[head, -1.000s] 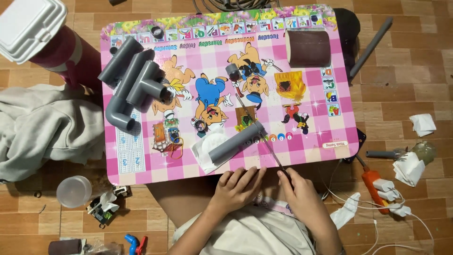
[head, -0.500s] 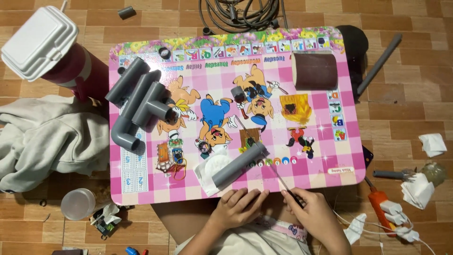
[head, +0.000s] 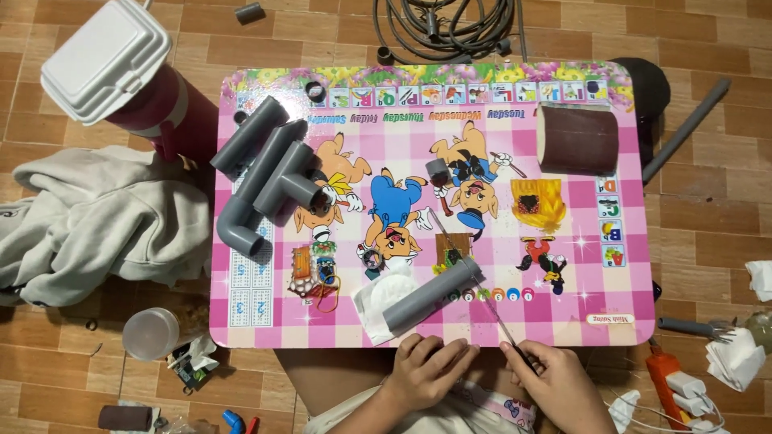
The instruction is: Cutting a grey PVC pipe using a handheld hacksaw blade on a small table while sitting on the floor.
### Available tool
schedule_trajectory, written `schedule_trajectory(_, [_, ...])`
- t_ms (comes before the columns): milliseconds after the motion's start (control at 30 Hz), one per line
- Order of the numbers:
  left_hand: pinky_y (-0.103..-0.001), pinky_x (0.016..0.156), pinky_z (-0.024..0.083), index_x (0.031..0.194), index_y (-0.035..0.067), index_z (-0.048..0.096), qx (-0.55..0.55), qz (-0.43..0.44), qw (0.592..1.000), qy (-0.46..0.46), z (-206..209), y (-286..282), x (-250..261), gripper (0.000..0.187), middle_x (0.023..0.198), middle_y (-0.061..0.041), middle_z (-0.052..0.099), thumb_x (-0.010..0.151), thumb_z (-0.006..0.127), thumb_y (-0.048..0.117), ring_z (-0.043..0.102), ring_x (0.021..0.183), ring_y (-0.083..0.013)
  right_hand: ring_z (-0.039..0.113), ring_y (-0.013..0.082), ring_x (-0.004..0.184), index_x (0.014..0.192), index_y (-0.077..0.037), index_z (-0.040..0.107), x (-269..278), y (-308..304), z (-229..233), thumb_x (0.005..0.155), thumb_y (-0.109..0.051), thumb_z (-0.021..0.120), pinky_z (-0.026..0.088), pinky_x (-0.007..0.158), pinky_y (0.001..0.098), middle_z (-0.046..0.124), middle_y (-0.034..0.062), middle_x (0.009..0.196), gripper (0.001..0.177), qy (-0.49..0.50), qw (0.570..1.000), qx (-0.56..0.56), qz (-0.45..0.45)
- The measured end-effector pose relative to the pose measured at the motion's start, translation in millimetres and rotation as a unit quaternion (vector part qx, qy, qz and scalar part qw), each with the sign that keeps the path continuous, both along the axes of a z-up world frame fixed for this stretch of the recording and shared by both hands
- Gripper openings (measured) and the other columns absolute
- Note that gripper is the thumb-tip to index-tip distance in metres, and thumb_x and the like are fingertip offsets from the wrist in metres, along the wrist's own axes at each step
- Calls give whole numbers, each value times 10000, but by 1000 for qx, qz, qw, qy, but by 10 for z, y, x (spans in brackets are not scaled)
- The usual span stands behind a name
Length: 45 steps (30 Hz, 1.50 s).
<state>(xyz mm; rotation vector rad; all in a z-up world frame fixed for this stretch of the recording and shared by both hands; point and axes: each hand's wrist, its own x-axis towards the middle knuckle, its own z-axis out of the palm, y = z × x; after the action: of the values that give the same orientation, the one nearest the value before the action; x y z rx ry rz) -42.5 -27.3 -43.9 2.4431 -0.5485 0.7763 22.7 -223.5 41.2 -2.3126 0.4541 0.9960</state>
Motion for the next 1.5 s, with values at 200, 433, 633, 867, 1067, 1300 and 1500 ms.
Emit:
schedule_trajectory(200, [-314,869,373,1151,125,734,-29,-15,999,39,51,-8,3,301,1157,-7,658,938,692,333,542,906,-167,683,137,494,800,-11,814,1,10,-20,837,-238,718,524,473,231,792,68,609,249,9,1000,-10,0])
schedule_trajectory(433, [-319,866,365,1200,97,694,-20,-24,998,62,188,15,34,304,1149,-18,662,960,637,275,515,885,-174,655,146,458,894,-50,818,-39,51,46,845,-240,705,477,447,246,805,64,629,227,-9,999,-39,15])
schedule_trajectory(633, [-330,860,372,1129,71,694,-28,-24,997,65,268,60,39,260,1144,-50,651,907,653,200,486,875,-196,673,185,465,945,-31,770,-196,95,65,875,-205,655,507,443,278,788,85,659,220,-86,994,-30,59])
schedule_trajectory(867, [-334,863,380,1148,102,672,-23,-42,996,69,272,89,38,382,1141,-20,627,787,700,225,496,892,-198,474,206,364,958,-1,737,-324,203,109,909,-218,652,363,387,319,695,119,572,238,-148,985,-52,74])
schedule_trajectory(1067, [-333,891,389,1156,93,665,-21,-33,997,66,236,58,-1,396,1136,-28,629,775,687,198,520,903,-195,686,207,576,1030,32,709,-408,242,84,957,-169,601,497,495,301,729,133,684,239,-123,992,4,22])
schedule_trajectory(1300, [-294,873,371,1135,103,662,40,13,999,26,366,89,-7,289,1097,-5,633,855,652,171,522,864,-158,679,202,565,1053,29,707,-438,211,30,949,-150,610,491,485,303,714,125,670,228,-144,989,14,32])
schedule_trajectory(1500, [-255,863,413,1140,147,694,29,-23,999,-36,-31,493,-376,201,1196,19,681,950,670,206,609,994,-113,686,199,559,1018,37,715,-419,187,0,977,-133,578,511,475,295,727,127,669,222,-141,989,17,38])
